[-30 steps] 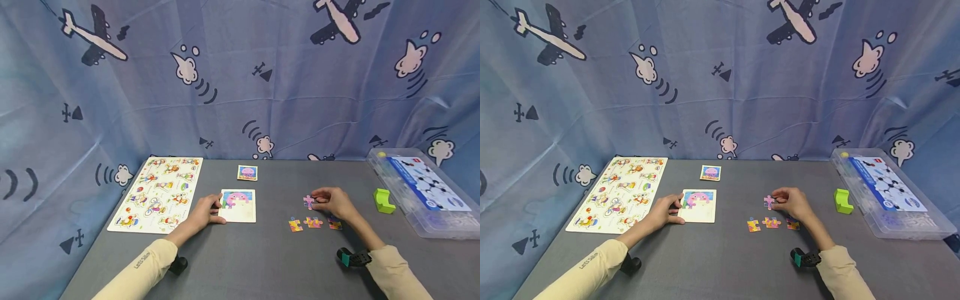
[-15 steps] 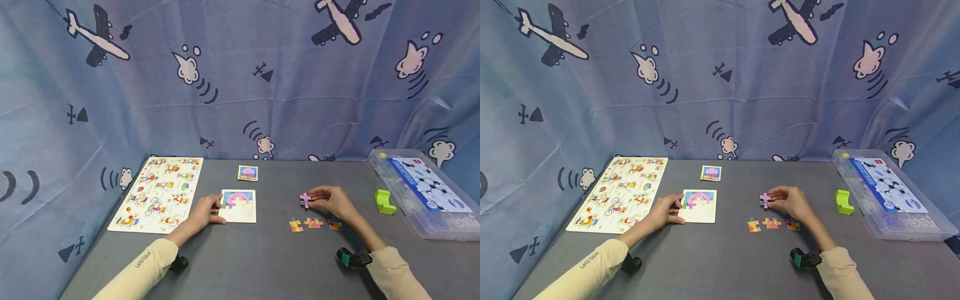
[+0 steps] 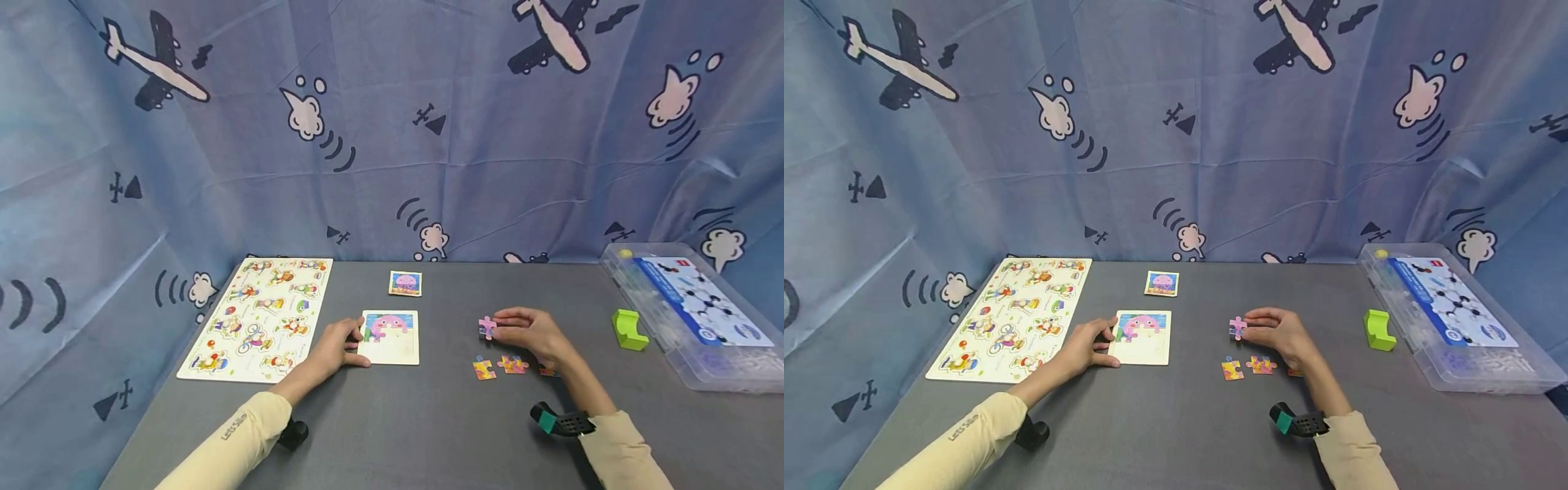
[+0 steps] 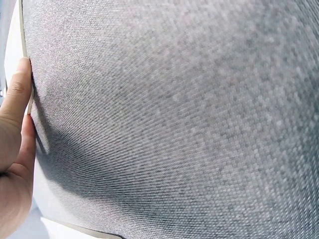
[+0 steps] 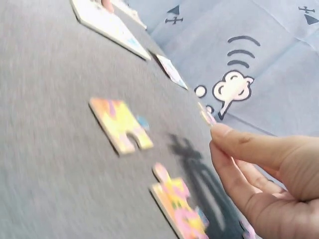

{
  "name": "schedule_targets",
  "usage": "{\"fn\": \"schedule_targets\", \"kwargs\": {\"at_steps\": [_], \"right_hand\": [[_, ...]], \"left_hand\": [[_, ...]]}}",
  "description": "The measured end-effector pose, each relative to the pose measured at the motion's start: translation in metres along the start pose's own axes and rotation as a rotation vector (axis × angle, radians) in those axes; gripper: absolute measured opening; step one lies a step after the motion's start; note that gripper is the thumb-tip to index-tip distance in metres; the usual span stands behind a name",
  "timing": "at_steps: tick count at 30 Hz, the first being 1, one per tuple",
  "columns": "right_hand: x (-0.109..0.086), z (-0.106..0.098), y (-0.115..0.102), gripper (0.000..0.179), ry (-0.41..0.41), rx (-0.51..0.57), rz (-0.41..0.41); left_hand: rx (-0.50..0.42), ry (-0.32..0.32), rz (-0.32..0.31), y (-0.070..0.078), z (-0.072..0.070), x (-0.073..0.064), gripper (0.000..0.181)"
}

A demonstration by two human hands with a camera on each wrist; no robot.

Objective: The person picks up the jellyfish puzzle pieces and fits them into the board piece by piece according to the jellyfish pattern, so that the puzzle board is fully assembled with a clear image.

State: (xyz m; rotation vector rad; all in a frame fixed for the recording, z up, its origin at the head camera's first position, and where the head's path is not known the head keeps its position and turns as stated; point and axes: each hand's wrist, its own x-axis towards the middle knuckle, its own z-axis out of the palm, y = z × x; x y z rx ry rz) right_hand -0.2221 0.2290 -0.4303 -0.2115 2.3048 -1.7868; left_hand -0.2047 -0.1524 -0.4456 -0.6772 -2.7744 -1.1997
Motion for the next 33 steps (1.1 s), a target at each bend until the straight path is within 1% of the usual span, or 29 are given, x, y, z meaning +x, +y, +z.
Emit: {"fn": "schedule_targets", "kwargs": {"at_steps": [2,7,8,12,16,22,24,29,31,33], "right_hand": [[0.0,0.004,-0.001,0.057,0.002,0.037,0.023],[0.002,0.014,-0.005,0.057,0.009,0.074,0.049],[0.002,0.016,-0.006,0.057,0.011,0.076,0.053],[0.005,0.024,-0.008,0.057,0.001,0.1,0.058],[0.009,0.032,-0.011,0.057,-0.004,0.105,0.057],[0.013,0.043,-0.015,0.056,-0.022,0.153,0.064],[0.015,0.046,-0.016,0.055,-0.024,0.173,0.067],[0.02,0.058,-0.018,0.054,-0.01,0.168,0.078],[0.021,0.064,-0.019,0.053,-0.01,0.16,0.071],[0.022,0.069,-0.019,0.052,-0.023,0.163,0.055]], "left_hand": [[-0.005,-0.004,-0.003,0.0,0.0,0.0,0.041],[0.012,-0.006,-0.004,-0.002,0.001,0.001,0.039],[0.017,-0.005,-0.003,-0.002,0.001,0.002,0.042],[0.027,-0.005,-0.004,-0.003,0.001,0.002,0.066],[0.03,0.0,-0.001,-0.002,0.001,0.002,0.07],[0.024,-0.006,-0.01,0.002,0.0,0.002,0.076],[0.022,-0.011,-0.017,0.002,0.0,0.002,0.076],[0.022,-0.011,-0.022,0.003,0.0,0.002,0.072],[0.022,-0.008,-0.015,0.002,0.0,0.002,0.066],[0.023,-0.002,-0.012,0.002,0.0,0.001,0.066]]}}
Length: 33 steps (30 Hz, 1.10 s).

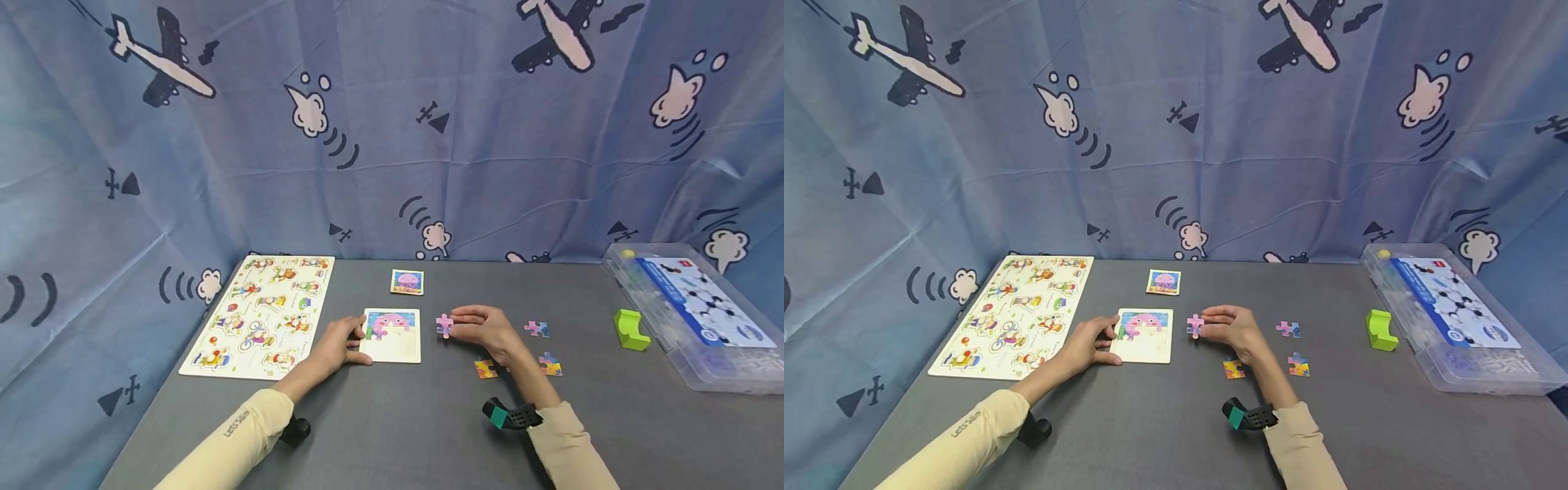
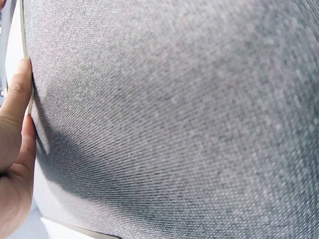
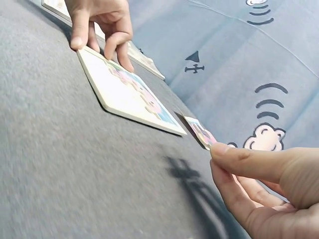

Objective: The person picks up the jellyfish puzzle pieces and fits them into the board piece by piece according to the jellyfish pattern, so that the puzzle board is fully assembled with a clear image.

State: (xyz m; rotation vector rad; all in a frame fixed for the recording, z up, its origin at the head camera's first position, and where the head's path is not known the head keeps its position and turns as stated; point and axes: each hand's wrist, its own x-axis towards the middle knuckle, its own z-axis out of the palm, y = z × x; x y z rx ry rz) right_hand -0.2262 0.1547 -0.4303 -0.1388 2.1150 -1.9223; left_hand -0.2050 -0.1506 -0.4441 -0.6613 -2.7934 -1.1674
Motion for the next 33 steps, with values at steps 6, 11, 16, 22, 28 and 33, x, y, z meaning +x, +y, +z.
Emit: {"fn": "schedule_targets", "kwargs": {"at_steps": [6,11,16,22,28,33], "right_hand": [[0.005,0.013,0.002,0.048,-0.004,0.018,-0.019],[0.009,0.023,0.002,0.045,0.013,0.038,-0.014],[0.013,0.034,0.001,0.045,0.005,0.062,-0.038],[0.017,0.045,0.003,0.045,-0.017,0.09,-0.091],[0.022,0.058,0.004,0.043,0.0,0.091,-0.097],[0.024,0.068,0.005,0.042,0.014,0.08,-0.116]], "left_hand": [[0.004,-0.002,0.01,-0.001,0.001,0.0,0.065],[-0.014,-0.011,0.001,0.0,0.001,-0.001,0.066],[-0.006,-0.002,0.01,0.0,0.0,0.0,0.066],[-0.021,-0.002,-0.006,0.0,0.0,-0.001,0.069],[-0.013,-0.009,-0.007,0.001,0.0,-0.001,0.075],[-0.015,-0.004,-0.012,0.001,0.0,-0.001,0.076]]}}
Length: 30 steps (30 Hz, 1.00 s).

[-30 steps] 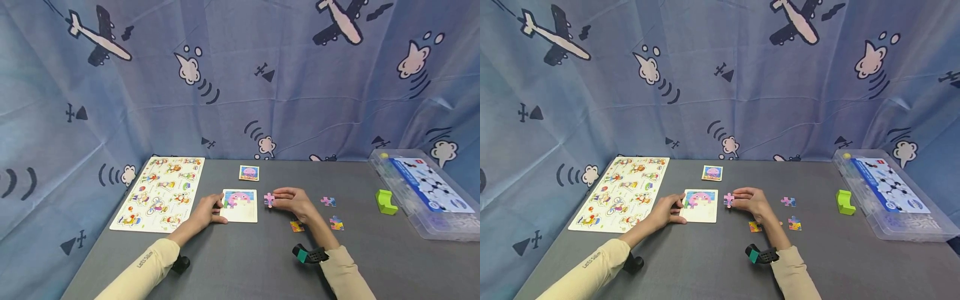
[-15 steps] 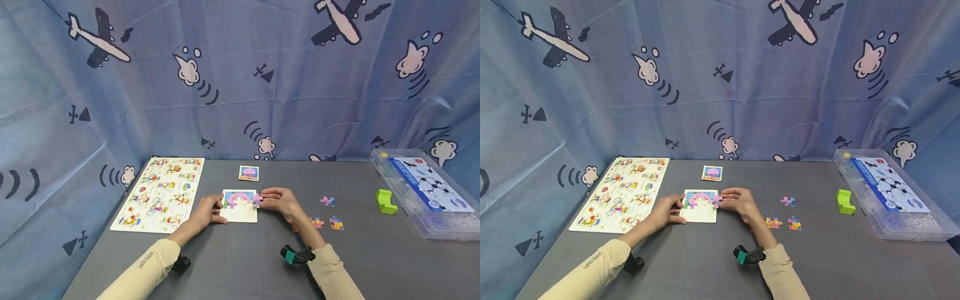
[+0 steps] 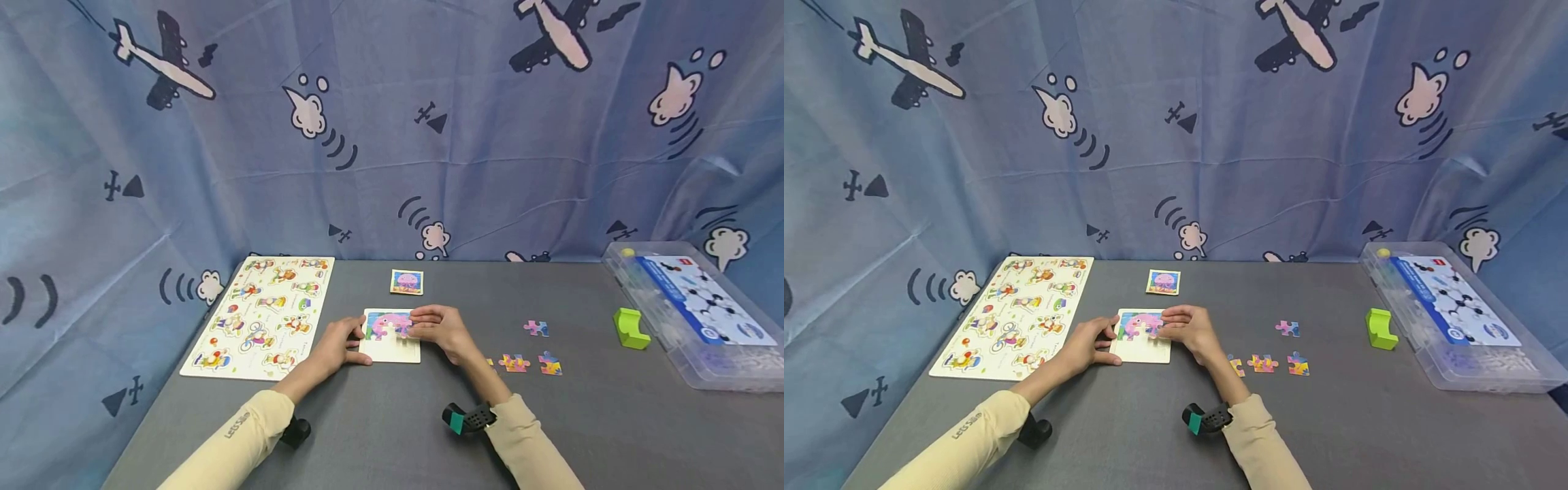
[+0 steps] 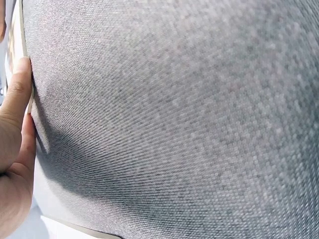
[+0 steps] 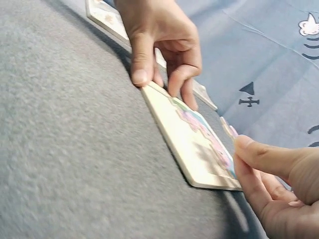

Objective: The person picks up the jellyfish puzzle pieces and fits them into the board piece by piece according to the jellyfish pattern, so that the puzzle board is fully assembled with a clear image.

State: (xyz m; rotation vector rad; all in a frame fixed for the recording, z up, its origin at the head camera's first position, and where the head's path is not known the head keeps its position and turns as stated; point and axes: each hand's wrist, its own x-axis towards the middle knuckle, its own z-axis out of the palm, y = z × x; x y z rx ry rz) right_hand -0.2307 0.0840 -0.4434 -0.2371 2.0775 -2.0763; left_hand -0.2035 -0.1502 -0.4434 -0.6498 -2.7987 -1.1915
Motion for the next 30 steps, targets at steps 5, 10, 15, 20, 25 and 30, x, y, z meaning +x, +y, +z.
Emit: {"fn": "schedule_targets", "kwargs": {"at_steps": [5,10,15,20,25,30], "right_hand": [[0.002,0.009,0.003,0.042,0.002,-0.016,-0.053],[0.002,0.019,0.004,0.035,0.03,-0.103,-0.069],[0.003,0.029,0.004,0.028,0.104,-0.281,-0.1],[0.004,0.035,0.004,0.024,0.161,-0.42,-0.15],[0.005,0.037,0.005,0.023,0.157,-0.473,-0.172],[0.004,0.038,0.003,0.022,0.154,-0.498,-0.186]], "left_hand": [[-0.006,0.007,-0.004,-0.001,0.001,0.0,0.074],[0.005,0.006,-0.008,-0.002,0.001,0.0,0.072],[0.016,-0.002,-0.011,-0.002,0.0,0.001,0.076],[0.028,-0.001,-0.004,-0.002,0.0,0.002,0.077],[0.022,-0.005,-0.008,0.0,-0.001,0.002,0.077],[0.019,-0.003,-0.018,0.0,-0.001,0.003,0.077]]}}
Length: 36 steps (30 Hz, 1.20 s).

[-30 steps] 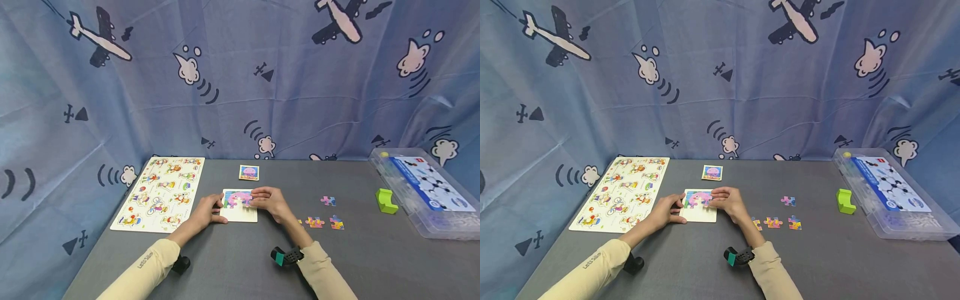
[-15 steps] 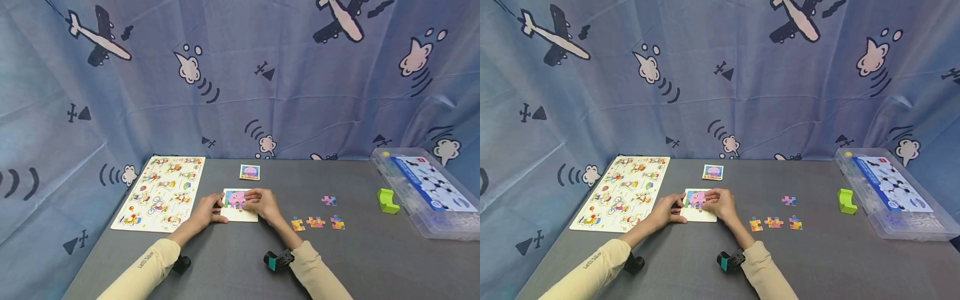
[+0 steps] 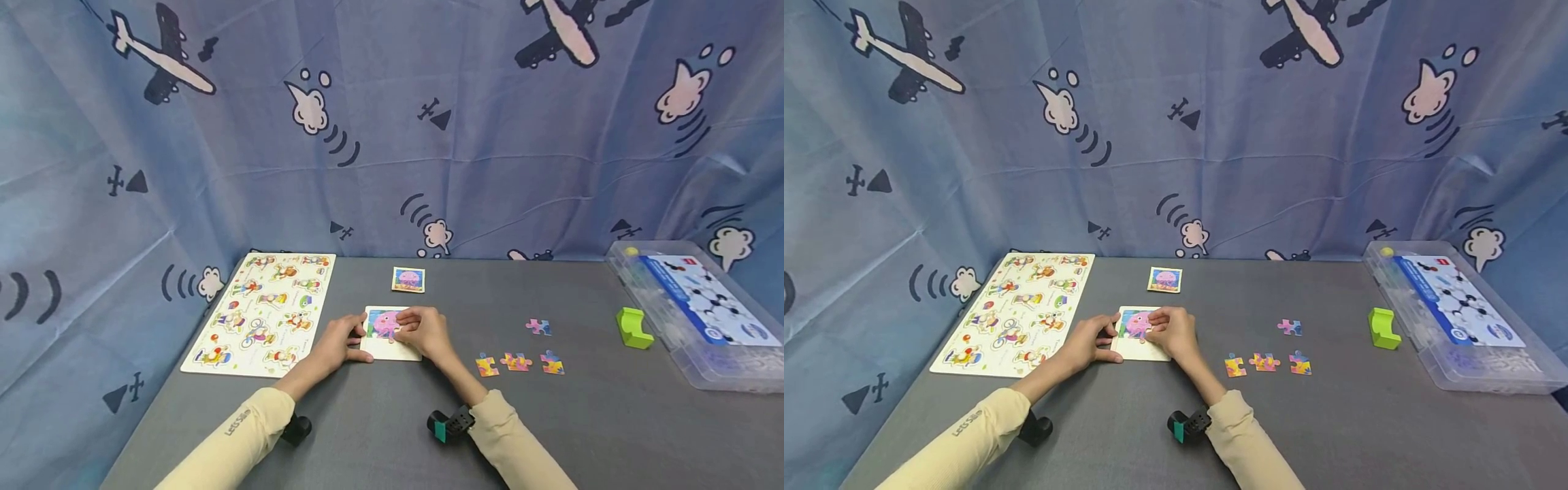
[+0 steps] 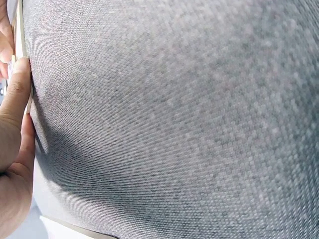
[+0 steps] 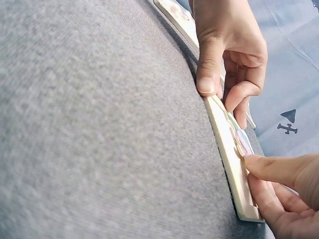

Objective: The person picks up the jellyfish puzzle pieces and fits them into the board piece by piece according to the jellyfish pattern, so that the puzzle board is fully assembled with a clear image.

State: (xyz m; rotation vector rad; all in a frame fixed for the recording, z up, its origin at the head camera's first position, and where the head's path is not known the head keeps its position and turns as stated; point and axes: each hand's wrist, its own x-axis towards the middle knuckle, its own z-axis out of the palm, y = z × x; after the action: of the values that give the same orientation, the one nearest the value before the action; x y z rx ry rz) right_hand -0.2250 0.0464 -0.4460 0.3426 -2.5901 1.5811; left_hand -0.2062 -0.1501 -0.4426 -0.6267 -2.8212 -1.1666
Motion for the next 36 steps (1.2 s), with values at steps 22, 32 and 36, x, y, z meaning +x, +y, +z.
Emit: {"fn": "schedule_targets", "kwargs": {"at_steps": [22,32,36], "right_hand": [[0.0013,0.0009,-0.0036,0.027,0.022,0.064,-0.03],[0.0037,0.0065,-0.0037,0.03,-0.019,0.057,-0.027],[0.0045,0.0052,-0.0045,0.031,-0.019,0.023,-0.042]], "left_hand": [[0.008,-0.001,0.004,-0.0002,-0.0005,-0.0018,0.078],[-0.007,0.01,0.024,-0.0016,0.0004,-0.0005,0.068],[-0.01,0.013,0.038,-0.0026,-0.0001,-0.0008,0.063]]}}
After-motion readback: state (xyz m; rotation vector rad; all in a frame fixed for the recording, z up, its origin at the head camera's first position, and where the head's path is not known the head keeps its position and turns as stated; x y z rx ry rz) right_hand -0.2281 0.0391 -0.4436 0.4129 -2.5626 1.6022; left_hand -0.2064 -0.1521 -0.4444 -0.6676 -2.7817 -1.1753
